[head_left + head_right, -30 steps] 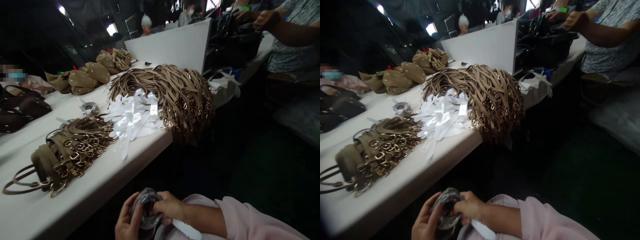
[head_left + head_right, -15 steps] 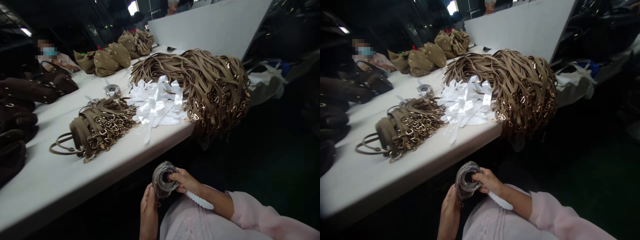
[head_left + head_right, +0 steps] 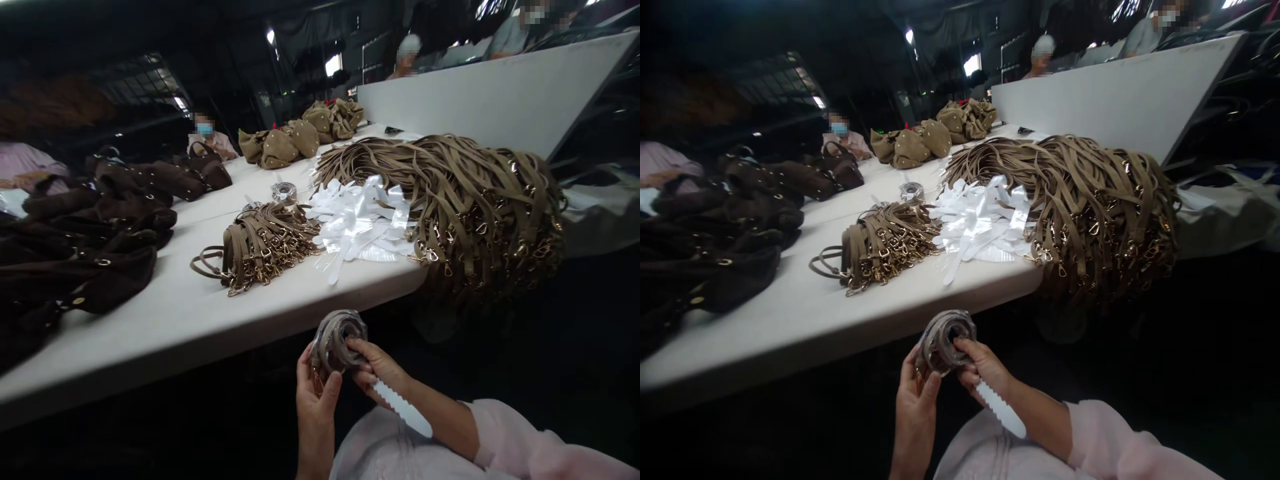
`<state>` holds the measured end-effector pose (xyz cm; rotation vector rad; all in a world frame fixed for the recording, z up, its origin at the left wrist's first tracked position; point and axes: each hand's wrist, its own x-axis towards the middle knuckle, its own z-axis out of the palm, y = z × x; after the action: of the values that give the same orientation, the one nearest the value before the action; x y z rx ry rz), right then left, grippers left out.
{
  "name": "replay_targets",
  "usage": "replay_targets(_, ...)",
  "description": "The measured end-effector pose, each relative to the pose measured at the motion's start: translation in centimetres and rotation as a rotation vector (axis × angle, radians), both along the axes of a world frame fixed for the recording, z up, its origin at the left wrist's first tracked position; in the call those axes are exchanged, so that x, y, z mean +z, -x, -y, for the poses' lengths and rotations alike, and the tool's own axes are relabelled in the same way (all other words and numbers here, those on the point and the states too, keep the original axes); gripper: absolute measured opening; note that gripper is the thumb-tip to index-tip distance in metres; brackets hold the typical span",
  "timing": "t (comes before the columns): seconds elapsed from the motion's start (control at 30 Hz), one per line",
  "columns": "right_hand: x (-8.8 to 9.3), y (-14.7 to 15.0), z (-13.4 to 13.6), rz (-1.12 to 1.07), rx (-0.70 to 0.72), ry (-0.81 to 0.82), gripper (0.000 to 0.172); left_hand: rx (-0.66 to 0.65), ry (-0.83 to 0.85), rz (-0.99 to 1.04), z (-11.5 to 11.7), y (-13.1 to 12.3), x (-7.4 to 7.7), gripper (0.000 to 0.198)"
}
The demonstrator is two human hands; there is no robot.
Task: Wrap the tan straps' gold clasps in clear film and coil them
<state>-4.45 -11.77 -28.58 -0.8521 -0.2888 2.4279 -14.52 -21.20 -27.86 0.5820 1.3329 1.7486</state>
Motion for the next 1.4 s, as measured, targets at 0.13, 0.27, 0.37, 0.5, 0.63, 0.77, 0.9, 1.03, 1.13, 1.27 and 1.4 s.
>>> replay_targets(0.13, 0.9, 0.4, 1.3, -0.014, -0.042, -0.029, 0.046, 0.15, 0.034, -0.129, -1.1, -1.7, 0.9, 0.077)
replay_targets(0.27, 2.9, 0.0, 1.6, -0.044, -0.097, -0.146, 0.056, 0.245, 0.048, -0.25, -2.6, -3.1, 2.5, 0.081)
replay_targets(0.37, 4.6, -0.6, 0.5, -0.052, -0.071, -0.284, 0.055, 0.293, 0.029, -0.307, -4.1, -2.9, 3.7, 0.072)
replay_targets(0.5, 6.0, -1.6, -2.4, -0.029, 0.033, -0.499, 0.054, 0.192, -0.053, -0.26, -6.8, -0.8, 5.9, 0.059)
replay_targets(0.63, 5.6, -2.7, -6.0, 0.111, 0.087, -0.669, 0.051, 0.109, -0.063, -0.192, -9.7, 2.3, 8.3, 0.057)
replay_targets(0.77, 5.6, -3.9, -10.2, 0.327, -0.06, -0.936, 0.044, -0.029, 0.035, -0.399, -13.1, 5.3, 10.1, 0.058)
replay_targets(0.9, 7.1, -4.3, -14.7, 0.497, -0.075, -1.188, 0.056, -0.268, 0.156, -0.56, -17.6, 6.6, 11.3, 0.047)
replay_targets(1.03, 7.6, -2.7, -18.6, 0.497, 0.02, -1.239, 0.061, -0.518, 0.209, -0.558, -21.9, 6.9, 11.3, 0.03)
replay_targets(1.13, 6.7, -1.3, -20.4, 0.53, 0.037, -1.246, 0.051, -0.654, 0.213, -0.528, -24.3, 7.7, 10.5, 0.022)
replay_targets(1.27, 5.8, -0.2, -21.1, 0.666, 0.019, -1.285, 0.032, -0.814, 0.203, -0.447, -25.9, 9.6, 9.6, 0.022)
replay_targets(1.4, 6.0, 0.3, -21.0, 0.738, 0.06, -1.365, 0.029, -0.923, 0.189, -0.375, -26.0, 11.1, 8.8, 0.03)
